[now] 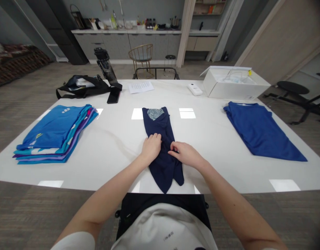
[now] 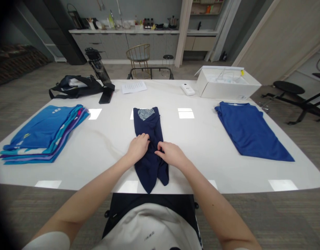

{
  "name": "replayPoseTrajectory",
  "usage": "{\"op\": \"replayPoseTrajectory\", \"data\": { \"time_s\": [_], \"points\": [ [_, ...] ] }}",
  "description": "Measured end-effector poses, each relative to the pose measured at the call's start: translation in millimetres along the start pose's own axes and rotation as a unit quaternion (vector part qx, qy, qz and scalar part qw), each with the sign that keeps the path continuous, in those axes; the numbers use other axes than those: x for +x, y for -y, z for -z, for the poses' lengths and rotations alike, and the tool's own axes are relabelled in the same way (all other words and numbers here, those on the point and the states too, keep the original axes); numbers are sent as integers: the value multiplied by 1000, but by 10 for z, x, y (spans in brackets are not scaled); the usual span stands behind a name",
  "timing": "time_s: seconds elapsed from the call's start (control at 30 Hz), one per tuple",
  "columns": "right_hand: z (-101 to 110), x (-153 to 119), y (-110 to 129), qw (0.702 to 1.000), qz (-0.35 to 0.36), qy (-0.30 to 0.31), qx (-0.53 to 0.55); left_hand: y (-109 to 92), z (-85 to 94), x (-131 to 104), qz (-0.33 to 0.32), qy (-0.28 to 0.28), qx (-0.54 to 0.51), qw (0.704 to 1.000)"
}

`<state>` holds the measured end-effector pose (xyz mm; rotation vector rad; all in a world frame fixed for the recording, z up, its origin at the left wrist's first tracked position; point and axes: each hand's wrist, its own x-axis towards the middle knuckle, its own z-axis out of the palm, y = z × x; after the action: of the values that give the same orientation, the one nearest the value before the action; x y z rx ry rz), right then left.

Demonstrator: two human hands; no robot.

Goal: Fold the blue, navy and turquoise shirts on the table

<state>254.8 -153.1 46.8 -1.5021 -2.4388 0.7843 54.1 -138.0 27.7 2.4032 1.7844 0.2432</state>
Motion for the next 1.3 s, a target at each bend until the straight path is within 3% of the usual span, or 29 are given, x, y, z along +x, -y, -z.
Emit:
{"op": "replayPoseTrajectory", "data": {
  "time_s": [0.13, 0.27, 0.37, 0.47, 0.53, 0.6, 0.67, 0.7, 0.8, 0.9, 1.0, 1.1, 1.17, 1.3],
  "points": [
    [1, -26, 39, 1000, -16, 25, -7, 115, -21, 112, 17, -17, 25, 999],
    [79, -10, 19, 995, -44, 79, 48, 327, 60, 184, 70, -48, -59, 995],
    [106, -30, 13, 989, -57, 121, 67, 493, 175, 104, 89, -78, -158, 980],
    [120, -88, 4, 987, -69, 140, 38, 702, 309, -70, 152, -94, -178, 968],
    [142, -123, -18, 985, -67, 156, 41, 860, 390, -213, 210, -75, -139, 965],
    [173, -118, -46, 978, -54, 188, 68, 986, 454, -349, 254, -14, -85, 963],
    [197, -40, -59, 975, -44, 196, 97, 1025, 493, -433, 250, 26, -34, 967],
    [201, 33, -53, 979, -46, 170, 104, 1006, 499, -438, 227, 21, -17, 973],
    [161, 376, 15, 994, -73, 5, 86, 834, 451, -249, 144, -46, -20, 988],
    [76, 794, 119, 992, -84, -92, 37, 653, 316, 201, 147, -74, -59, 985],
    [-5, 1114, 195, 992, -88, -89, -20, 596, 165, 679, 137, -64, -101, 983],
    [-60, 1252, 208, 990, -94, -76, -66, 645, 84, 950, 143, -25, -172, 974],
    [-71, 1264, 182, 990, -87, -76, -82, 713, 94, 981, 154, -33, -205, 966],
    [1, 1227, 74, 993, -78, -55, -71, 945, 255, 805, 197, -153, -186, 950]
  ]
}}
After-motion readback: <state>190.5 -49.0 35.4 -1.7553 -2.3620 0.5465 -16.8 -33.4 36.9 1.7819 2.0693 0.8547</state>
